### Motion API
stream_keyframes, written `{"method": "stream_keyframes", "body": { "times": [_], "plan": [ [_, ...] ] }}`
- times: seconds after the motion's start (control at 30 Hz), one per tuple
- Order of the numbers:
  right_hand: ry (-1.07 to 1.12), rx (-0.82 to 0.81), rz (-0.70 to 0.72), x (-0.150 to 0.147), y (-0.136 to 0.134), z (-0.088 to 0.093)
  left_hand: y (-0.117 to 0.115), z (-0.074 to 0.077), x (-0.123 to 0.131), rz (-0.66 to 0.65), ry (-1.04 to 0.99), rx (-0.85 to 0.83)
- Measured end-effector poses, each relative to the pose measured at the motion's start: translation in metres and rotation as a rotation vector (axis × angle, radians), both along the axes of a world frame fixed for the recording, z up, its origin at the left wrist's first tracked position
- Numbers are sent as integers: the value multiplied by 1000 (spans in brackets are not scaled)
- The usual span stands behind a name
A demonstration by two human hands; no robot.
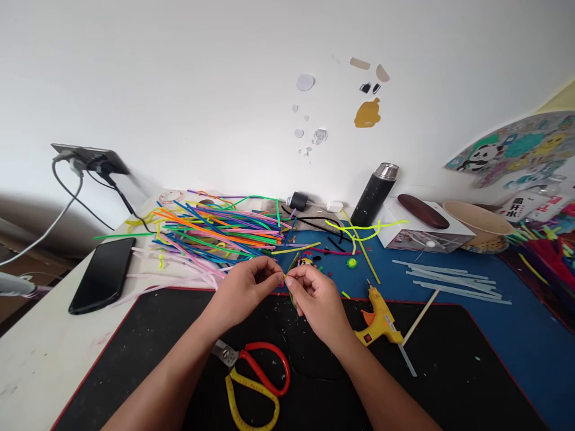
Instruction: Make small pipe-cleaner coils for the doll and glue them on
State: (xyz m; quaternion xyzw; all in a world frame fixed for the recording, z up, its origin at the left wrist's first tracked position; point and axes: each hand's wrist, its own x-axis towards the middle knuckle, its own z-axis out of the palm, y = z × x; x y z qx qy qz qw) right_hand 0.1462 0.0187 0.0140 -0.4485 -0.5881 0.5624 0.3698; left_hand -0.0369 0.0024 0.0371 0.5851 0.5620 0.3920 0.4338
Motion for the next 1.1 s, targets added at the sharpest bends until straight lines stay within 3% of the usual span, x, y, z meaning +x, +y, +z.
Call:
{"method": "stream_keyframes", "body": {
  "times": [0.57,1.1],
  "plan": [
    [48,-79,5,12,-5,9,0,0,2,-101,-138,-91],
    [123,-132,61,12,-4,0,-1,2,3,-117,-297,-175]
  ]
}}
